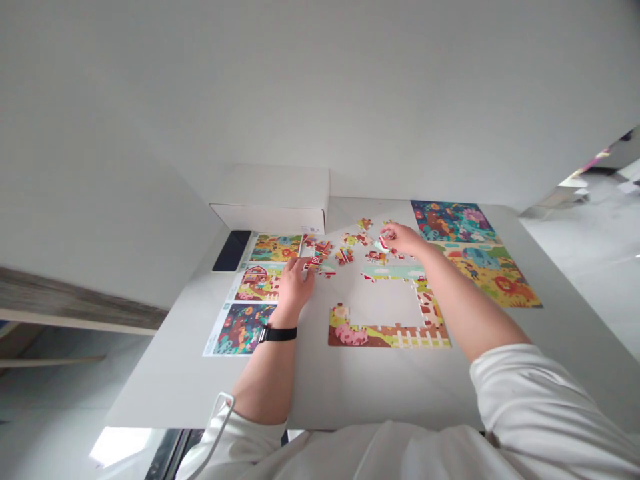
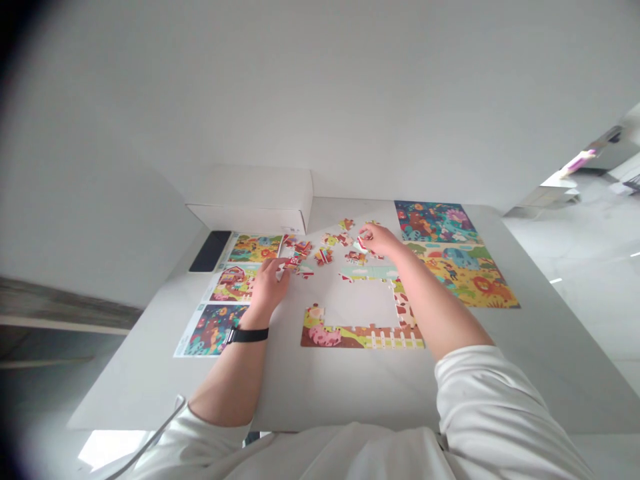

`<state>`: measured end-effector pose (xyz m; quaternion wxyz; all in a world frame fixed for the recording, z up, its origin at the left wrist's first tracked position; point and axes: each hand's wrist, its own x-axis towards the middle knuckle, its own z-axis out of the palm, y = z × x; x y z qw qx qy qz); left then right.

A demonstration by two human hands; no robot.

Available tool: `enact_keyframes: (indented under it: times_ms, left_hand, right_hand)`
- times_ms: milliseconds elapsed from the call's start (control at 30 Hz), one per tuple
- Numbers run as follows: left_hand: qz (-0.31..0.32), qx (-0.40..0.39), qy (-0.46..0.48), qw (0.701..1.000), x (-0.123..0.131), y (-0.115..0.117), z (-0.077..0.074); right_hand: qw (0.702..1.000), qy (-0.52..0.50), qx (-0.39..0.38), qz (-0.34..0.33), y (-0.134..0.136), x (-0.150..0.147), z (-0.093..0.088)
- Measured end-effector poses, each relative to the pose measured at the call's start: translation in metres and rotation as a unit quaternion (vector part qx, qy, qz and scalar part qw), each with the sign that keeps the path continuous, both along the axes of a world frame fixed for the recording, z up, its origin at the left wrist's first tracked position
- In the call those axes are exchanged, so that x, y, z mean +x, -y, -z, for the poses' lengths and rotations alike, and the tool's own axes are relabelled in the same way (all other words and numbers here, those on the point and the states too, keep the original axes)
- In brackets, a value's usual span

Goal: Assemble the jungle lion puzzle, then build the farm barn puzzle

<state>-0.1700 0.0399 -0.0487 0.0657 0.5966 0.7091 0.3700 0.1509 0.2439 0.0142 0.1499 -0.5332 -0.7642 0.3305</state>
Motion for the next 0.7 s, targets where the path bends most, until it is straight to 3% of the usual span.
enact_keyframes:
  times_ms: [133,333,500,600,700]
  left_hand:
    - [0.012,0.023,0.009,1.000,0.003,-0.001,-0.003]
    - [0.075,0.054,0.103,0.990,0.029,0.007,-0.022]
    - [0.134,0.033,0.305,0.942,0.081,0.006,-0.040]
    - [0.148,-0.012,0.408,0.901,0.111,-0.007,-0.045]
    - [0.124,-0.033,0.446,0.886,0.123,-0.021,-0.044]
  right_hand:
    - [0.980,-0.189,-0.057,0.014,0.032,0.014,-0.008]
    - [0.908,-0.396,-0.114,0.067,0.093,0.022,-0.014]
    - [0.870,-0.465,-0.143,0.077,0.128,0.003,-0.001]
    - [0.868,-0.469,-0.143,0.083,0.135,-0.012,0.007]
    - [0.872,-0.458,-0.157,0.073,0.134,-0.022,0.013]
